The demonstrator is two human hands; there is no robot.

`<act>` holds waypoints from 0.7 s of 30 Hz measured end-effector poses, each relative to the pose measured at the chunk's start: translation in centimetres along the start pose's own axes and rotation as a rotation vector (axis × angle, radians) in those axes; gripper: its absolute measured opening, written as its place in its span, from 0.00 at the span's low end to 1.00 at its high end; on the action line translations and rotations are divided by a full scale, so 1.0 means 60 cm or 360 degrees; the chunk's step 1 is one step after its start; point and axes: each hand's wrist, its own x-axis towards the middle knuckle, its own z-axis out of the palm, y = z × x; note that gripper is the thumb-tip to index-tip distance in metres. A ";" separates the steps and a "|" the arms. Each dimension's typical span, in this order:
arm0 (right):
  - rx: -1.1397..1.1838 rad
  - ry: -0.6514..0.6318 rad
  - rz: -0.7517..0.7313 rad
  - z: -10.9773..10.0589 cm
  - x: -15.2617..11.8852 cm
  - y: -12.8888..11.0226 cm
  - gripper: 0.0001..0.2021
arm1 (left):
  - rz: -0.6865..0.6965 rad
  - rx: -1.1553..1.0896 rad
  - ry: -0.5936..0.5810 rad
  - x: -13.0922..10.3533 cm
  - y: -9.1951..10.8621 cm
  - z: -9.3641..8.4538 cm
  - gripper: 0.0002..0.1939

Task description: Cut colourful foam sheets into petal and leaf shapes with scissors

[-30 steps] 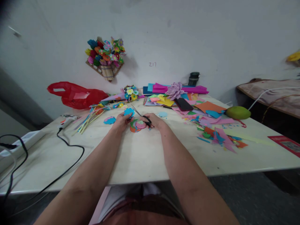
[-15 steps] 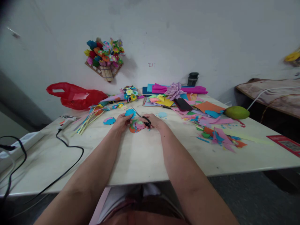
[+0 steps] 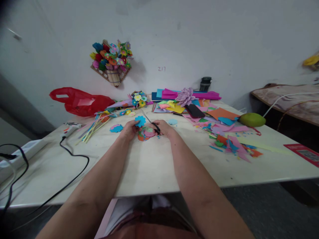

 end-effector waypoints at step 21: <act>0.0022 0.0545 0.0148 0.003 0.015 0.000 0.15 | 0.0300 0.0449 0.0082 0.001 0.008 -0.004 0.17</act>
